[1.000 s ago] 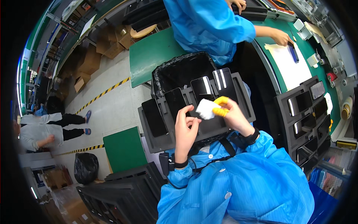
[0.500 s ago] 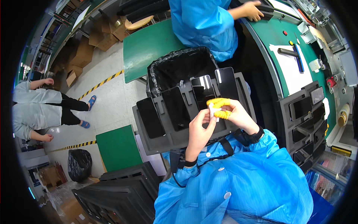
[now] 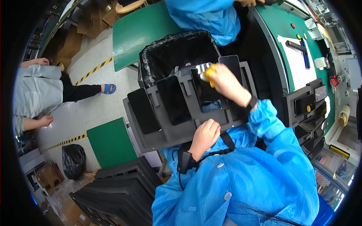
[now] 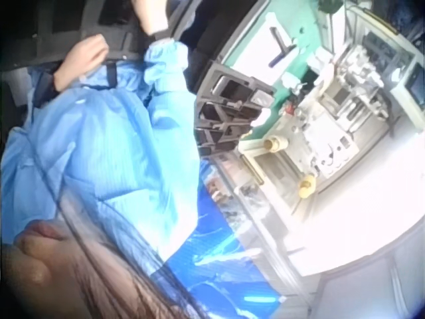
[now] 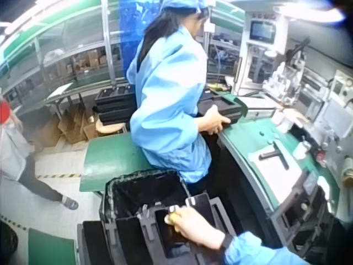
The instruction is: The recorder is cleaning mobile phone screens using a cloth and a yellow tool in a manufacturing facility.
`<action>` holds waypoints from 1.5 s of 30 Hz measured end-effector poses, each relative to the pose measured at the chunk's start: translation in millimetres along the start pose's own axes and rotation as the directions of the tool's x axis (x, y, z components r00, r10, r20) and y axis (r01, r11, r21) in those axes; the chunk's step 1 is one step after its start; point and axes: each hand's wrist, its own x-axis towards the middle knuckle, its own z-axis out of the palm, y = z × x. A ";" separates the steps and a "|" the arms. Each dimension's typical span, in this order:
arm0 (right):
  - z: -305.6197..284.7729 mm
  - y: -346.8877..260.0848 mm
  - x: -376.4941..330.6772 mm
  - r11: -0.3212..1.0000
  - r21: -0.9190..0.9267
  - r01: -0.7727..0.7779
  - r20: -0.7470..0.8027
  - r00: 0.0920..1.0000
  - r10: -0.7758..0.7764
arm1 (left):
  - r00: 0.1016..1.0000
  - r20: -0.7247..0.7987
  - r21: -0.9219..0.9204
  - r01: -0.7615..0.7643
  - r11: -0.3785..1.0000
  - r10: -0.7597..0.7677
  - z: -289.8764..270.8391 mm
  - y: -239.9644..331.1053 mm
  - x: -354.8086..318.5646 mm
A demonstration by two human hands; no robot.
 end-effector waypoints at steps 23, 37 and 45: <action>2.7 -51.5 -26.0 0.975 0.134 0.179 0.163 0.966 -0.200 | 0.998 -0.004 0.019 0.057 0.998 -0.057 4.3 -1.1 -0.9; 4.0 -57.6 -28.5 0.936 0.051 0.349 0.184 0.918 -0.352 | 0.998 -0.040 0.039 0.043 0.998 -0.042 5.9 -4.0 -5.4; 0.6 10.1 96.4 0.987 -0.033 0.160 -0.109 0.981 -0.163 | 0.998 -0.042 0.028 0.042 0.999 -0.041 2.8 -0.5 -5.0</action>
